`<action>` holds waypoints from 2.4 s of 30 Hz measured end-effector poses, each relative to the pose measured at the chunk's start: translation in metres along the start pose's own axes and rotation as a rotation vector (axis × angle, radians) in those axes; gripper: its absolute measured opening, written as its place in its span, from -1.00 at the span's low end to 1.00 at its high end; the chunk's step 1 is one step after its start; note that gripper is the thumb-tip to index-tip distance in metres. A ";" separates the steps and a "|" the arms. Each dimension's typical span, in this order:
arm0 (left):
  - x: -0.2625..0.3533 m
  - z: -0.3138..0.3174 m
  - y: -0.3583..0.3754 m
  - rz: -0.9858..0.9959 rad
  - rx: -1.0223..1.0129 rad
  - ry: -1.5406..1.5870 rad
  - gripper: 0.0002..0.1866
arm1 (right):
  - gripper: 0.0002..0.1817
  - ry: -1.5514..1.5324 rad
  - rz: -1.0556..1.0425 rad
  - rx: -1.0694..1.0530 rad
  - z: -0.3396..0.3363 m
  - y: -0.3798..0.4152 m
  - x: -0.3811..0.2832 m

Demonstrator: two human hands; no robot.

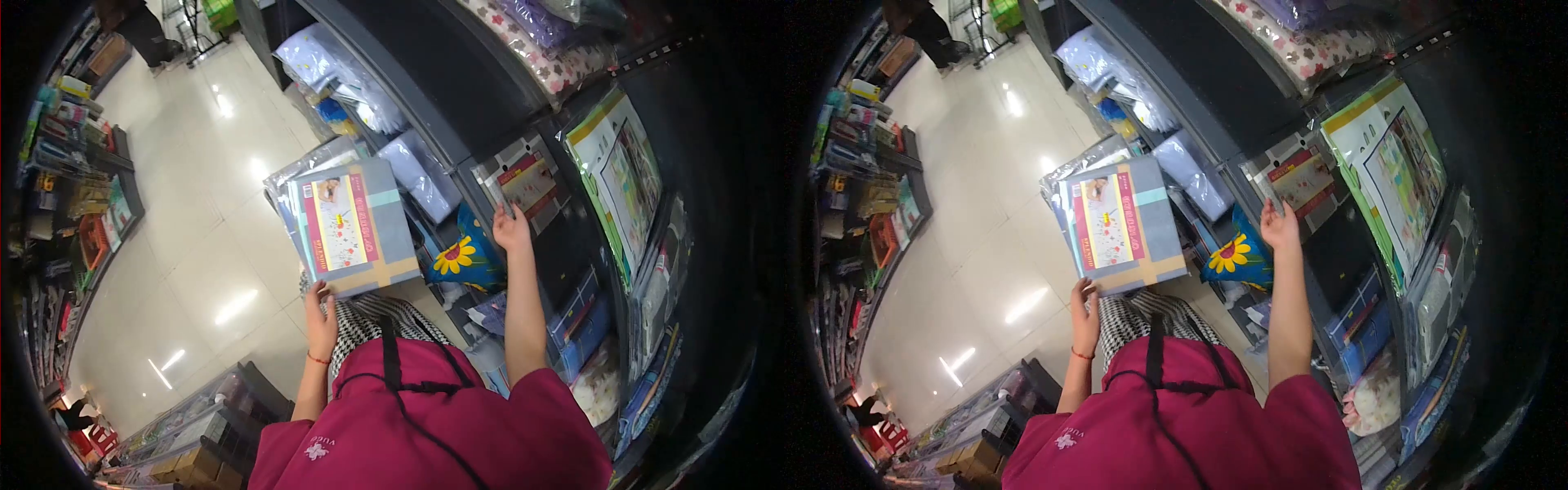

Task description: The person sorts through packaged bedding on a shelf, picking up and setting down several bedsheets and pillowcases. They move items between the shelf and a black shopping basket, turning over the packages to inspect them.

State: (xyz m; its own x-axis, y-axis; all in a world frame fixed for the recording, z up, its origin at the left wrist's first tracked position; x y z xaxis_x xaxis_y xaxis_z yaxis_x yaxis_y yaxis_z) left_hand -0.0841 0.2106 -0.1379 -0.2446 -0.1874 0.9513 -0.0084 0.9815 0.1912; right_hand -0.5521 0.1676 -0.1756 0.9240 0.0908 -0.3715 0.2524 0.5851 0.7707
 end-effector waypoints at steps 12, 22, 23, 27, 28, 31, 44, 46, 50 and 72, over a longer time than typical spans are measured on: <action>-0.031 -0.001 -0.096 -0.029 0.081 -0.700 -0.47 | -0.68 1.179 -0.194 -0.142 -0.023 0.052 0.148; -0.022 -0.001 -0.108 -0.083 -0.024 -0.600 -0.42 | -0.47 1.729 -0.151 -0.267 -0.017 0.019 0.190; -0.009 -0.002 -0.107 -0.115 -0.051 -0.536 -0.40 | -0.43 1.573 -0.004 -0.353 -0.028 0.013 0.199; 0.030 0.018 -0.102 -0.181 -0.310 -0.021 -0.44 | -0.44 0.824 -0.033 -0.399 0.015 0.115 0.165; 0.063 0.027 -0.095 -0.124 -0.318 0.062 -0.46 | -0.44 0.783 -0.018 -0.361 0.017 0.140 0.154; 0.132 0.062 -0.087 0.006 -0.392 0.192 -0.49 | -0.42 0.643 -0.131 -0.346 0.010 0.178 0.109; 0.107 0.171 -0.022 -0.229 -0.741 0.329 -0.51 | -0.49 0.248 -0.517 -0.192 -0.044 0.156 -0.018; 0.103 0.172 -0.029 -0.272 -0.713 0.361 -0.47 | -0.49 0.210 -0.462 -0.219 -0.053 0.150 -0.010; 0.127 0.191 -0.063 -0.215 -0.647 0.365 -0.49 | -0.54 0.163 -0.459 -0.143 -0.065 0.152 0.024; 0.154 0.376 -0.204 0.258 -1.091 -0.284 -0.49 | -0.14 1.375 -0.173 0.693 -0.106 0.033 -0.077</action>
State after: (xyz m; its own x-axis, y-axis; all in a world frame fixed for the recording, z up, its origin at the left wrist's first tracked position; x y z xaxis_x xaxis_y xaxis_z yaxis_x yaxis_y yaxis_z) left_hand -0.4850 -0.0037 -0.1212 -0.3276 0.1652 0.9303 0.8815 0.4078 0.2380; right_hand -0.6454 0.2654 -0.1769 0.0019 0.9360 -0.3521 0.7622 0.2266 0.6064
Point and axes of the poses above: each hand's wrist, its own y-axis away from the middle knuckle, its own z-axis out of the palm, x = y × z, the point moved 8 cm from there along -y, towards the middle knuckle, and after that the axes turned 3 degrees about y, right-handed, at the moved point
